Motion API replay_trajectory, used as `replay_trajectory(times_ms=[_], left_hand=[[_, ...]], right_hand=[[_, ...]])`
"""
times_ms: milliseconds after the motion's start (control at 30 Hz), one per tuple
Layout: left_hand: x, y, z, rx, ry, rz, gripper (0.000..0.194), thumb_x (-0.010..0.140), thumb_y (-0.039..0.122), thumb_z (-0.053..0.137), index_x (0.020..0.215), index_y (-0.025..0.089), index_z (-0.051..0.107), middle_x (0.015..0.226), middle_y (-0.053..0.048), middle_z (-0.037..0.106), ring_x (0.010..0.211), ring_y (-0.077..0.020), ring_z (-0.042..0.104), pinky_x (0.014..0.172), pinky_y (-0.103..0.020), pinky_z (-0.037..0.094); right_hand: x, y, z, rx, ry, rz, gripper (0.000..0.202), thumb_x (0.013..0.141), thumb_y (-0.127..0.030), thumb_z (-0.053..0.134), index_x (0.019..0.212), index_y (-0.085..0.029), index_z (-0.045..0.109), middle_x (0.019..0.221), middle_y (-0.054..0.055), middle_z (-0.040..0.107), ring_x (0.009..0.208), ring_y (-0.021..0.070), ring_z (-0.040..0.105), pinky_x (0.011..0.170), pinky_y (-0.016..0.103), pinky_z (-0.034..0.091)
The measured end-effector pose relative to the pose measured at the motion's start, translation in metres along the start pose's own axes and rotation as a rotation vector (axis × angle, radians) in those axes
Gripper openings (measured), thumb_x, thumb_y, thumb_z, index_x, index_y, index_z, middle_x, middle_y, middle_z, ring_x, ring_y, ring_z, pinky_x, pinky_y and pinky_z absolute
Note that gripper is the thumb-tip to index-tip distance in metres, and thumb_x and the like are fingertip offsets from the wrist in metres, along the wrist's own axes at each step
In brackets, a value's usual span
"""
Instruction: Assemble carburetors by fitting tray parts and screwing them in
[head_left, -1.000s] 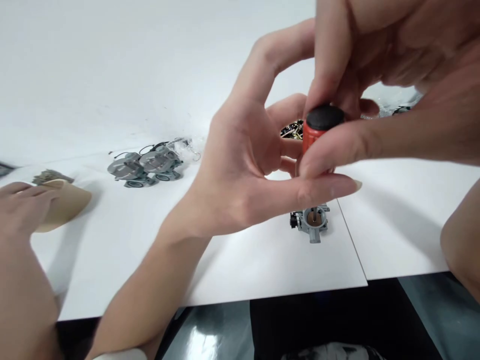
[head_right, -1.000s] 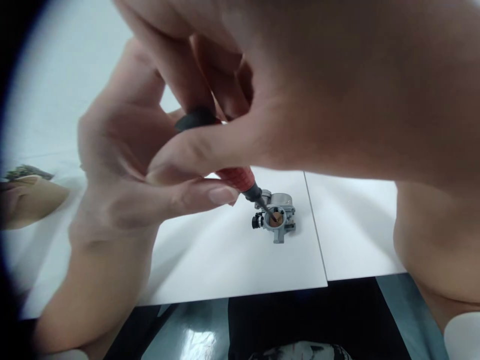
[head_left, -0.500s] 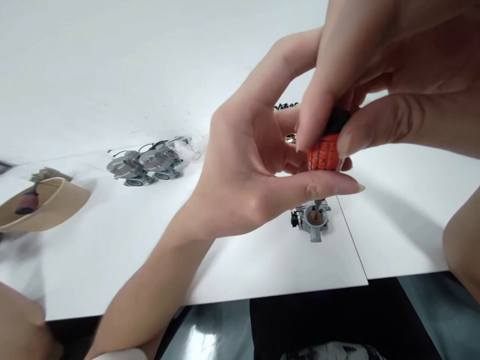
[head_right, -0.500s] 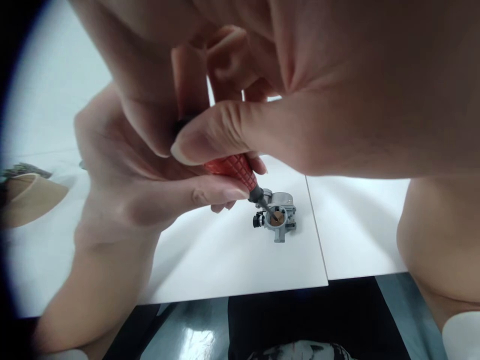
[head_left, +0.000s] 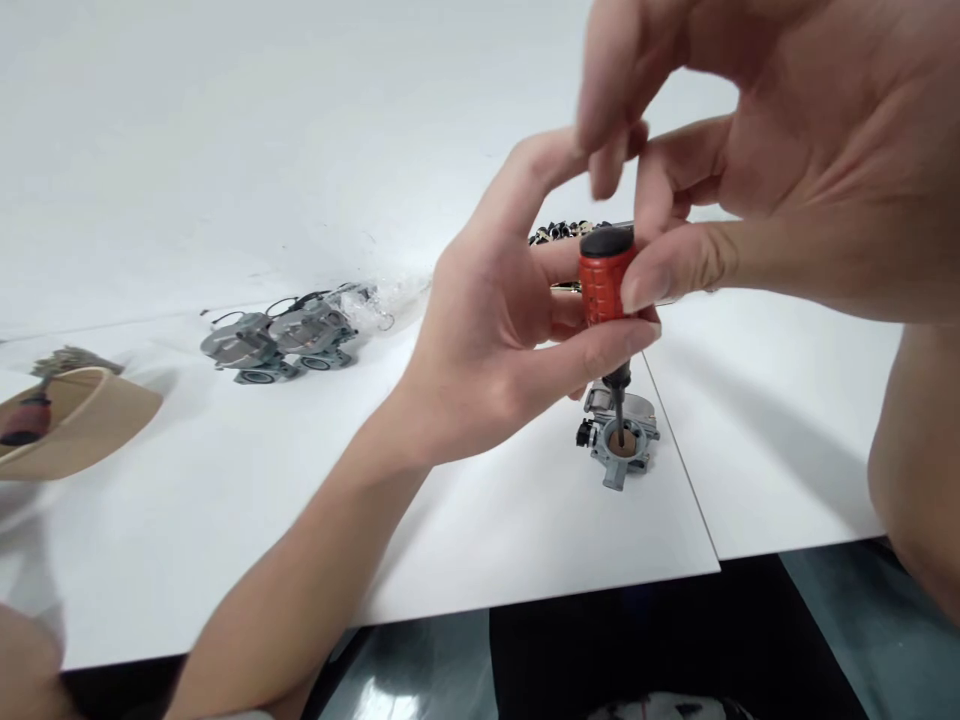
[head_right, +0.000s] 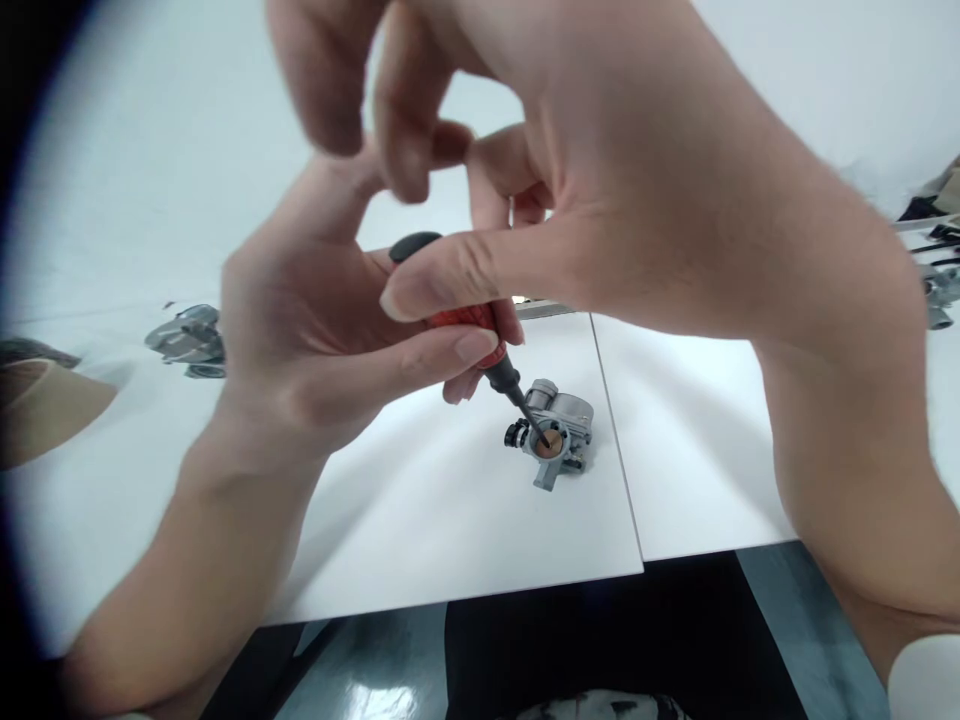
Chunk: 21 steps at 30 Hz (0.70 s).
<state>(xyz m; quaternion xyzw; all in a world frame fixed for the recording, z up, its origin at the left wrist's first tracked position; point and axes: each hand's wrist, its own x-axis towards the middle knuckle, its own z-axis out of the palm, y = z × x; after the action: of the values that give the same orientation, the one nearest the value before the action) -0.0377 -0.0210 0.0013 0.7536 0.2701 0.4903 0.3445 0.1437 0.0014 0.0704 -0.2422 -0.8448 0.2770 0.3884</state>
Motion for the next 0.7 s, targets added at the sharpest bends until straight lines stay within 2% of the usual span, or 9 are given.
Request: replay_trajectory(times_ms=[33, 67, 133, 167, 200, 267, 333, 467, 700], left_hand=[[0.001, -0.001, 0.0, -0.011, -0.004, 0.002, 0.047, 0.081, 0.016, 0.07, 0.125, 0.024, 0.053, 0.119, -0.003, 0.061, 0.077, -0.0091, 0.069, 0.055, -0.019, 0.056], [0.002, -0.002, -0.001, -0.017, -0.012, 0.004, 0.043, 0.081, 0.014, 0.07, 0.12, 0.022, 0.055, 0.114, -0.003, 0.063, 0.077, -0.009, 0.068, 0.055, -0.019, 0.056], [0.004, -0.003, -0.002, -0.016, -0.03, 0.01, 0.031, 0.08, 0.012, 0.071, 0.109, 0.018, 0.059, 0.097, -0.004, 0.066, 0.076, -0.0105, 0.067, 0.052, -0.019, 0.055], [0.005, -0.003, -0.002, -0.015, -0.047, 0.015, 0.026, 0.081, 0.013, 0.07, 0.104, 0.017, 0.06, 0.091, -0.003, 0.065, 0.075, -0.0106, 0.066, 0.052, -0.019, 0.054], [0.005, -0.003, -0.002, -0.021, -0.067, 0.027, 0.022, 0.082, 0.014, 0.069, 0.102, 0.017, 0.06, 0.087, -0.003, 0.064, 0.073, -0.0102, 0.065, 0.05, -0.019, 0.054], [0.006, -0.003, -0.001, -0.048, -0.093, 0.068, 0.015, 0.085, 0.016, 0.066, 0.099, 0.017, 0.062, 0.084, -0.002, 0.062, 0.067, -0.0085, 0.062, 0.047, -0.02, 0.053], [0.005, -0.003, 0.0, -0.06, -0.074, 0.129, 0.01, 0.086, 0.017, 0.065, 0.096, 0.016, 0.063, 0.083, -0.001, 0.059, 0.065, -0.0065, 0.059, 0.046, -0.019, 0.053], [0.002, -0.002, 0.0, -0.004, -0.029, 0.18, 0.011, 0.084, 0.017, 0.067, 0.095, 0.018, 0.067, 0.087, -0.003, 0.063, 0.069, -0.0064, 0.06, 0.051, -0.018, 0.053], [-0.002, 0.005, -0.008, 0.018, -0.165, 0.149, 0.017, 0.089, 0.021, 0.061, 0.104, 0.021, 0.068, 0.093, -0.005, 0.067, 0.076, -0.0097, 0.065, 0.05, -0.018, 0.052]], right_hand=[[-0.005, 0.01, -0.005, -0.05, -0.033, -0.088, 0.039, 0.093, -0.06, 0.041, 0.096, -0.021, 0.049, 0.099, -0.006, 0.054, 0.095, 0.0076, 0.059, 0.069, 0.021, 0.054], [-0.012, 0.021, -0.009, -0.098, -0.04, -0.125, 0.036, 0.088, -0.053, 0.059, 0.102, -0.023, 0.046, 0.111, -0.005, 0.05, 0.099, 0.0081, 0.056, 0.067, 0.019, 0.053], [-0.032, 0.042, -0.01, -0.1, -0.091, -0.06, 0.055, 0.075, -0.042, 0.08, 0.112, -0.024, 0.044, 0.122, -0.002, 0.044, 0.091, 0.0086, 0.056, 0.062, 0.02, 0.054], [-0.043, 0.052, -0.006, -0.099, -0.158, 0.042, 0.064, 0.072, -0.042, 0.083, 0.119, -0.025, 0.042, 0.122, 0.0, 0.044, 0.082, 0.0084, 0.057, 0.063, 0.023, 0.056], [-0.055, 0.059, 0.001, -0.116, -0.222, 0.144, 0.063, 0.074, -0.044, 0.081, 0.121, -0.026, 0.043, 0.122, 0.002, 0.046, 0.078, 0.0088, 0.057, 0.064, 0.027, 0.057], [-0.08, 0.069, 0.023, -0.17, -0.327, 0.292, 0.058, 0.076, -0.047, 0.078, 0.121, -0.027, 0.048, 0.116, 0.004, 0.051, 0.078, 0.0135, 0.058, 0.064, 0.031, 0.058], [-0.1, 0.073, 0.05, -0.202, -0.416, 0.341, 0.048, 0.081, -0.048, 0.073, 0.117, -0.025, 0.051, 0.117, 0.006, 0.051, 0.087, 0.0184, 0.06, 0.072, 0.036, 0.06], [-0.119, 0.078, 0.089, -0.318, -0.264, 0.257, 0.029, 0.086, -0.028, 0.068, 0.108, -0.019, 0.051, 0.111, 0.009, 0.05, 0.095, 0.0226, 0.059, 0.074, 0.04, 0.059], [-0.123, 0.08, 0.093, -0.26, -0.168, 0.236, 0.023, 0.084, -0.021, 0.067, 0.102, -0.018, 0.052, 0.106, 0.008, 0.05, 0.088, 0.0201, 0.058, 0.074, 0.039, 0.058]])
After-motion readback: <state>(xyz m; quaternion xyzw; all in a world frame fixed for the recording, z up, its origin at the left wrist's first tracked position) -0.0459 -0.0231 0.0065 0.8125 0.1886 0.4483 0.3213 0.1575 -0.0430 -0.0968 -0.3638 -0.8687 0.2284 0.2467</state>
